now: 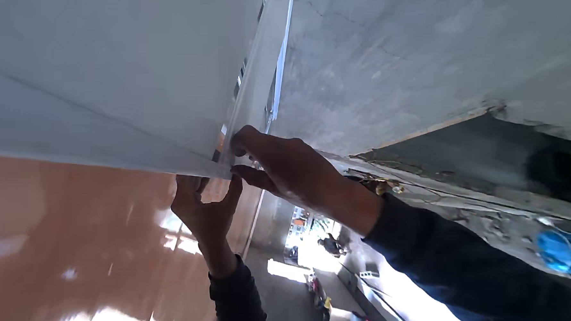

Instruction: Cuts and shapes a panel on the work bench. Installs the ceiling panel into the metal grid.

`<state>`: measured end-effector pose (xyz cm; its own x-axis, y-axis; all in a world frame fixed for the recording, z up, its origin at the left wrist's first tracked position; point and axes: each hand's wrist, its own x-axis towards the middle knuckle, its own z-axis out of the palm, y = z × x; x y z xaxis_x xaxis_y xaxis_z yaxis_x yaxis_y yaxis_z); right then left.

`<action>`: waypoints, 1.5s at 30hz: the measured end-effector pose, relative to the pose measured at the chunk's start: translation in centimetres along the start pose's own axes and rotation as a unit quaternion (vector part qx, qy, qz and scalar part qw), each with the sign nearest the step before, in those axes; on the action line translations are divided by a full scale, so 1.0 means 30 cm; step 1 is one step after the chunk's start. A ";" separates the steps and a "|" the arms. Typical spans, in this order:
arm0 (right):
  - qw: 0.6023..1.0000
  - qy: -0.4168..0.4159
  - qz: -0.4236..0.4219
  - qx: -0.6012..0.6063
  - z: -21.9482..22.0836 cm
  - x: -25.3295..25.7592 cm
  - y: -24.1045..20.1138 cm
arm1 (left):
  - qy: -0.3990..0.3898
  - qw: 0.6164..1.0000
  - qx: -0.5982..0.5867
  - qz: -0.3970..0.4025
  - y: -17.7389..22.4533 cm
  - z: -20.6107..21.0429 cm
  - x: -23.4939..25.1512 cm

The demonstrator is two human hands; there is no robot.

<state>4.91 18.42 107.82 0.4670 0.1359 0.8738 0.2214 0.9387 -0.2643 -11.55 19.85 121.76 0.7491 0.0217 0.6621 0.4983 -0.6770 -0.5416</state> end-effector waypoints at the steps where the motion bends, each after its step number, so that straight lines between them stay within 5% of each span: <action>1: 1.000 -0.003 0.004 -0.002 -0.005 0.007 -0.001 | -0.003 1.000 0.004 0.006 0.000 -0.003 0.006; 11: 0.998 0.057 0.009 0.001 0.021 0.018 -0.014 | -0.011 0.996 -0.075 0.040 -0.031 -0.006 0.040; 19: 0.999 0.008 -0.015 -0.033 -0.043 0.052 0.025 | -0.002 0.997 -0.071 0.033 -0.027 0.008 0.032; 26: 0.994 0.030 -0.037 -0.100 -0.082 0.099 0.057 | 0.017 0.999 0.035 -0.002 -0.020 0.053 -0.004; 30: 0.998 0.039 0.013 -0.050 -0.067 0.091 0.060 | 0.024 0.995 0.031 -0.089 -0.059 0.128 -0.065; 36: 0.990 0.086 0.048 0.100 -0.020 0.085 0.128 | 0.053 0.996 0.023 -0.062 -0.081 0.151 -0.067; 39: 0.966 0.106 0.122 0.204 -0.001 0.092 0.177 | 0.053 0.998 0.020 -0.034 -0.107 0.149 -0.055; 45: 0.835 0.054 0.378 0.396 0.044 0.169 0.370 | -0.053 0.997 0.043 -0.043 -0.122 0.126 -0.019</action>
<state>8.60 29.94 109.87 0.3009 0.7953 0.5263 -0.7866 0.5190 -0.3344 -12.17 25.09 121.41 0.7419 0.1568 0.6519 0.5944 -0.6038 -0.5312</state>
